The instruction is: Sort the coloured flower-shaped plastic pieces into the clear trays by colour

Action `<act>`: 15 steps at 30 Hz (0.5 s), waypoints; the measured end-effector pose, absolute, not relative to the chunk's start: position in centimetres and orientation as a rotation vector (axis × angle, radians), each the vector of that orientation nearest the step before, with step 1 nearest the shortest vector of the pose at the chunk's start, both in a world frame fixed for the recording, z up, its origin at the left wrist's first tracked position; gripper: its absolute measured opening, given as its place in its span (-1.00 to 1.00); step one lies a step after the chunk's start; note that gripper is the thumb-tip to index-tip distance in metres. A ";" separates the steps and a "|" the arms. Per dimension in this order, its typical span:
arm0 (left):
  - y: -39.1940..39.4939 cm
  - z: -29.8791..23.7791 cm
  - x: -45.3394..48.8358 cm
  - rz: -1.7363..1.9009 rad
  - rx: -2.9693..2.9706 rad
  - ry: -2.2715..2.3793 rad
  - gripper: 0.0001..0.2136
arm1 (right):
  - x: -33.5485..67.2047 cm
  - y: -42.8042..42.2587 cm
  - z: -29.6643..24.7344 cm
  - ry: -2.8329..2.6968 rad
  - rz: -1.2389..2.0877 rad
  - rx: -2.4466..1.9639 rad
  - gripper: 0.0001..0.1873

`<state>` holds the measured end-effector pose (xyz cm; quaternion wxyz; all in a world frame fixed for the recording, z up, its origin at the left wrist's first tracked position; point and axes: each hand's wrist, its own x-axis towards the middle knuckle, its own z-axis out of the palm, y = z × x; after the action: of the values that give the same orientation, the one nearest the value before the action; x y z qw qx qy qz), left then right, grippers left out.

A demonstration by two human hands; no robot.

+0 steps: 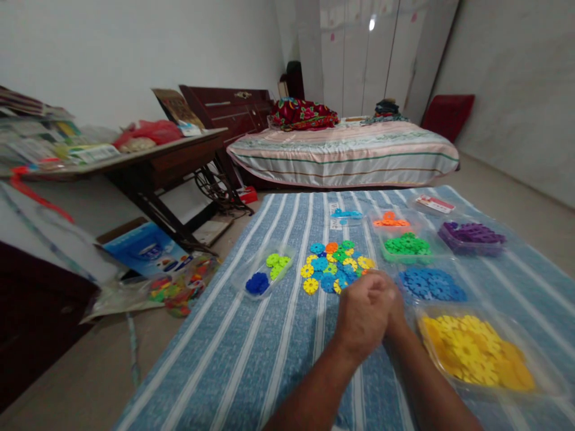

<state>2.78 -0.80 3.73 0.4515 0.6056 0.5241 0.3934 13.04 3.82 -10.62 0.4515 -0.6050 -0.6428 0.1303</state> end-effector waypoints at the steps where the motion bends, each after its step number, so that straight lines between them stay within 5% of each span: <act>1: -0.4 3.4 1.9 0.952 1.578 1.409 -0.88 | 12.9 3.8 -10.4 -1.584 0.330 -1.496 -0.77; 7: 2.3 1.0 -5.9 0.449 1.918 2.121 -0.71 | 12.4 3.8 -9.2 -1.551 0.334 -1.508 -0.69; 15: 2.6 -0.5 -7.3 0.201 2.038 2.188 -0.75 | 12.5 3.8 -9.6 -1.540 0.330 -1.496 -0.68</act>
<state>-7.29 2.63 -0.52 0.0726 0.6782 0.7282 0.0671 12.47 3.84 -9.55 0.4657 -0.6094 -0.6274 0.1345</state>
